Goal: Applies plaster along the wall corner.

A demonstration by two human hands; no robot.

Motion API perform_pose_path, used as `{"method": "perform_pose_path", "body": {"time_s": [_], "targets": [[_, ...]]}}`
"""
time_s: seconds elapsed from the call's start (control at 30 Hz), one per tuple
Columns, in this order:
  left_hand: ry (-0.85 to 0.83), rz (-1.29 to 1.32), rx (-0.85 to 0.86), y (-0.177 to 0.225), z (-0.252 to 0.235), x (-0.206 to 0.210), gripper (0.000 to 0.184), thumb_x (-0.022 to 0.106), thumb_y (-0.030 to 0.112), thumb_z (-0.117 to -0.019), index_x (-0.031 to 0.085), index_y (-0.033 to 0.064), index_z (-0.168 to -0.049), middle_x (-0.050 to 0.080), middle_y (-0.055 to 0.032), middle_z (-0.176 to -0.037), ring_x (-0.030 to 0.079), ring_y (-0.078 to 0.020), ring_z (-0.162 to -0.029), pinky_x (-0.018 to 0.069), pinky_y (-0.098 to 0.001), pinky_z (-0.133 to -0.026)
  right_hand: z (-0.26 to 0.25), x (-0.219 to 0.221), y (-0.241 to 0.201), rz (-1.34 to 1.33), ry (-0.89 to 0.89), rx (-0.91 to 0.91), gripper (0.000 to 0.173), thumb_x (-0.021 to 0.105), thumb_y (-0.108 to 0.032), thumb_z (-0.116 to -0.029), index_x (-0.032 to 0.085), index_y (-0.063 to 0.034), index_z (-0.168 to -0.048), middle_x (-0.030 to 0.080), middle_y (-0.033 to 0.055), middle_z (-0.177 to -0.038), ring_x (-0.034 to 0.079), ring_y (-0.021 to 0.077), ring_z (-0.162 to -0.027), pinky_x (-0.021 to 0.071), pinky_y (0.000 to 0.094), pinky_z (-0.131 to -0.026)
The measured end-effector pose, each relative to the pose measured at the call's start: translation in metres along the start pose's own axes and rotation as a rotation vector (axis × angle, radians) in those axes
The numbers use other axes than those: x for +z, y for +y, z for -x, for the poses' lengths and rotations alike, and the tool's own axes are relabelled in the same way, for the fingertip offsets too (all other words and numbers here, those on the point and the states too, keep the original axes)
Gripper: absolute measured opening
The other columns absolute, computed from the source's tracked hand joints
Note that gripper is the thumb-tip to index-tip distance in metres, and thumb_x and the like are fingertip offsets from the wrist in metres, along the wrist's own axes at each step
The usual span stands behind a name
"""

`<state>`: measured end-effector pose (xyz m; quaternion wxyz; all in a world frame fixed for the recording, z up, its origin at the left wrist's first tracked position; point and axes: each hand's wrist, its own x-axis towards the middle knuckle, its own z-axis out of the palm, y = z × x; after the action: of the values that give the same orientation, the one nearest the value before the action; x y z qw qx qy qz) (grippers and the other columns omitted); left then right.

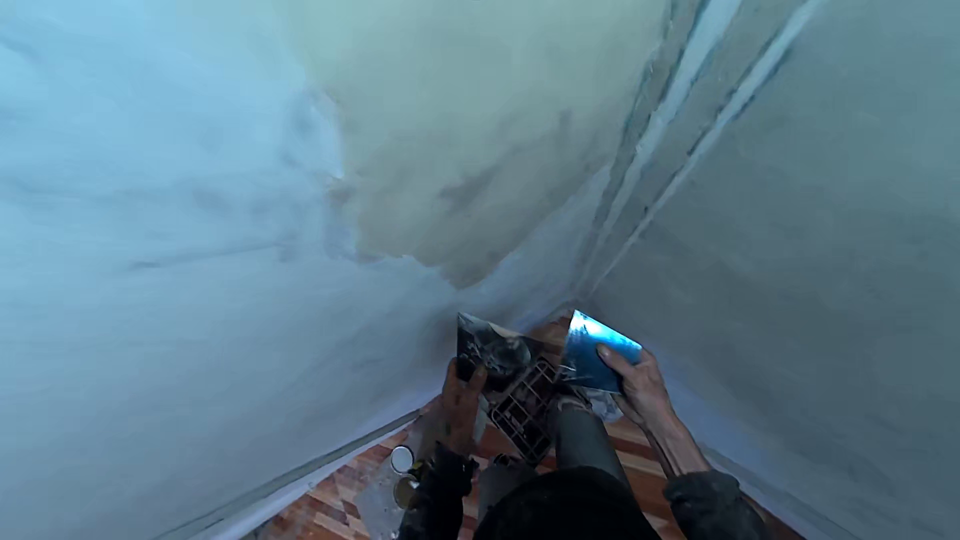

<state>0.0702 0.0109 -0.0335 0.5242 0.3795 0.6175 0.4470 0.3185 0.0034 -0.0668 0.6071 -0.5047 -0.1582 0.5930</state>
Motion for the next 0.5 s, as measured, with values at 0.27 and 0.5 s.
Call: {"method": "perform_pose_path", "body": {"time_s": [0.27,0.5], "targets": [[-0.081,0.066,0.271,-0.068,-0.022,0.016,0.03,0.053,0.0,-0.0971,0.052,-0.0064,-0.127,0.073,0.0012,-0.101,0.072,-0.0078,-0.089,0.0634,-0.0295,-0.079,-0.023,-0.015,0.082,0.019,-0.101,-0.041,0.025,0.068,-0.005,-0.0911,0.064,0.0029,-0.115,0.076,0.0111,-0.1,0.075,0.0187,-0.09,0.0639,0.0367,-0.084],[-0.25,-0.295,0.481,-0.136,-0.003,-0.019,0.031,0.052,0.006,-0.0998,0.059,-0.0134,-0.123,0.072,-0.0049,-0.091,0.069,-0.0019,-0.083,0.059,-0.0228,-0.079,-0.012,-0.009,0.161,-0.113,-0.17,-0.023,0.021,0.064,-0.002,-0.0935,0.062,0.0041,-0.114,0.075,0.0135,-0.096,0.075,0.0206,-0.085,0.0646,0.0382,-0.081]]}}
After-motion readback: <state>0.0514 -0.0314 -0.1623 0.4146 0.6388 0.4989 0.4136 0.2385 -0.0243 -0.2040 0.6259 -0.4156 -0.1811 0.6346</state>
